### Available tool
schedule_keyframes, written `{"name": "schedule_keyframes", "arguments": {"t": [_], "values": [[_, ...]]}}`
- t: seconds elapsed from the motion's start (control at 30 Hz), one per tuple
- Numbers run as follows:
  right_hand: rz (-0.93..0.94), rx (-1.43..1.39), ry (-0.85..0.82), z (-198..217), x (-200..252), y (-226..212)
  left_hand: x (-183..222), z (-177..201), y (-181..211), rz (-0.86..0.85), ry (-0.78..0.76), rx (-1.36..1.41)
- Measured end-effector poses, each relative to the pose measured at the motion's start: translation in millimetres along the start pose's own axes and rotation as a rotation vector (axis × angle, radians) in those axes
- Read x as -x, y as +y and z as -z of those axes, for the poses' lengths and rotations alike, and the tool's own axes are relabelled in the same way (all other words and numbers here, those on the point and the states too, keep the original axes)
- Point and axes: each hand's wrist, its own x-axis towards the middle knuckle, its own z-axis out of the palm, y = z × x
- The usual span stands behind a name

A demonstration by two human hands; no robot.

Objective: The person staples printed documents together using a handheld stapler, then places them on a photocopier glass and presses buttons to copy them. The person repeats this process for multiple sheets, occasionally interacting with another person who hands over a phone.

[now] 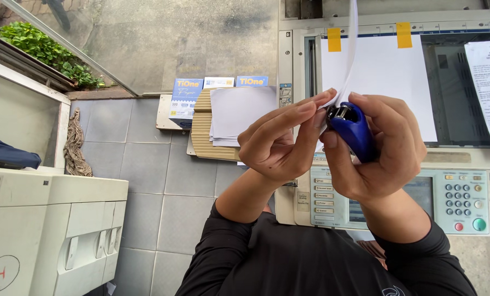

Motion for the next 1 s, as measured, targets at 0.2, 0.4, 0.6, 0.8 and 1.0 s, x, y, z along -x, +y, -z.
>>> {"name": "schedule_keyframes", "arguments": {"t": [0.2,0.4,0.6,0.8,1.0], "values": [[0.083,0.115,0.020,-1,-9,-8,3,5,0,-0.024,-0.043,-0.105],[0.080,0.064,0.002,2,-8,-7,0,6,-3,-0.094,-0.030,-0.184],[0.076,0.026,0.021,-5,-5,-1,-1,13,2,-0.088,-0.059,-0.306],[0.069,-0.021,0.046,-10,1,4,-3,13,3,-0.124,-0.090,-0.343],[0.105,-0.007,0.113,-23,9,5,-3,10,4,-0.117,-0.089,-0.335]]}}
